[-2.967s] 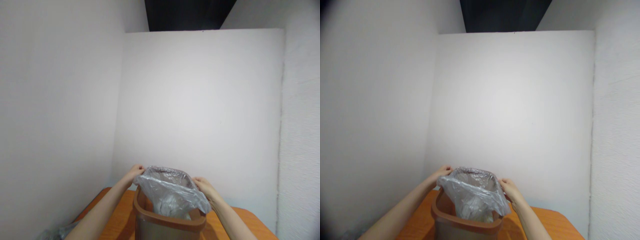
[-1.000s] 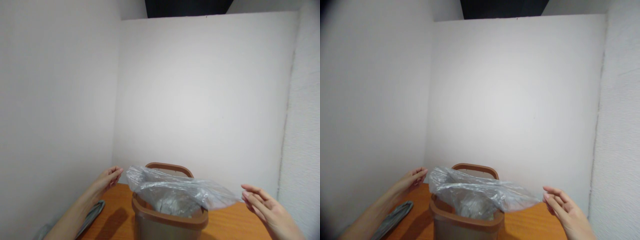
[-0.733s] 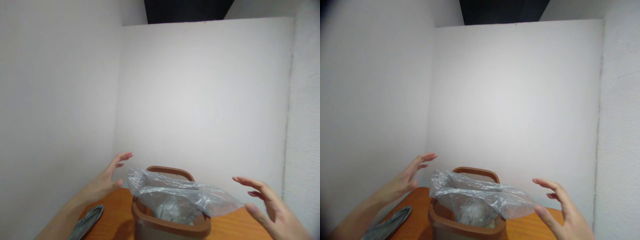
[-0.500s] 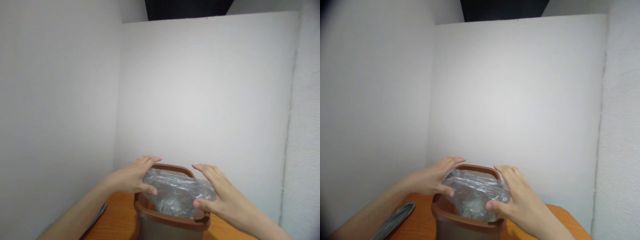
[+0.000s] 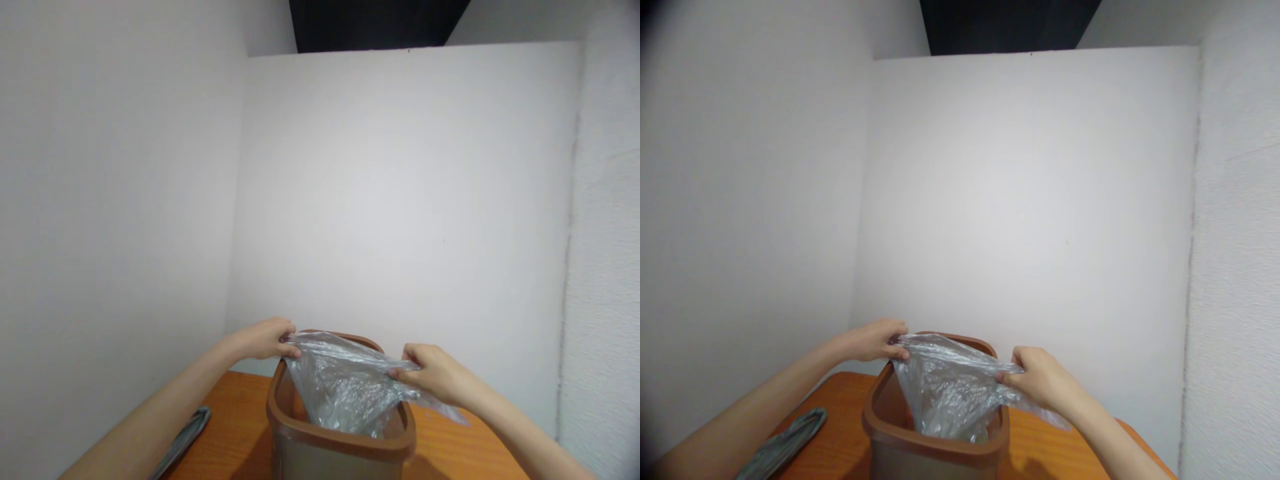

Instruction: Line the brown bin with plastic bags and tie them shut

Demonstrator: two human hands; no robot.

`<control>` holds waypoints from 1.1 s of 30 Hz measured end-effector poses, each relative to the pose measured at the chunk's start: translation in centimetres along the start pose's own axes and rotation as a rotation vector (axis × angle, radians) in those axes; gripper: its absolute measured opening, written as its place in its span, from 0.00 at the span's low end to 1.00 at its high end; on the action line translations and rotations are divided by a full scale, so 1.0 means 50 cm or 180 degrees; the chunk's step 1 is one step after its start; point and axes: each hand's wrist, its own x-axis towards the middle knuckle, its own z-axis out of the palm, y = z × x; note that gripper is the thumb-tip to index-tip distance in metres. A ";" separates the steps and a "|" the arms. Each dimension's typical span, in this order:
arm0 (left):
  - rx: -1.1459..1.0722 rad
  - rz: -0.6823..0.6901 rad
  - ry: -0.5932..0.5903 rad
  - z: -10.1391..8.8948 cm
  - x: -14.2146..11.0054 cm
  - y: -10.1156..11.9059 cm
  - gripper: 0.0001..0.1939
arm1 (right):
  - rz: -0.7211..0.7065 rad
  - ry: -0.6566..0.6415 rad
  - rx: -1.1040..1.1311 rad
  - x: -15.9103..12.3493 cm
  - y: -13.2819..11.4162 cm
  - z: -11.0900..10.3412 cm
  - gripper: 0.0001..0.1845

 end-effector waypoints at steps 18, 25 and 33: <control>-0.1043 -0.0461 0.0377 -0.014 0.007 0.018 0.15 | 0.0253 -0.0565 0.2064 0.035 0.047 -0.040 0.20; -0.2197 -0.0660 0.0551 0.010 0.011 0.037 0.19 | 0.0087 -0.0653 0.2445 0.032 0.021 -0.041 0.16; -0.3225 -0.0964 0.0638 0.039 0.022 0.047 0.14 | 0.0435 -0.0830 0.2810 0.018 -0.002 -0.015 0.18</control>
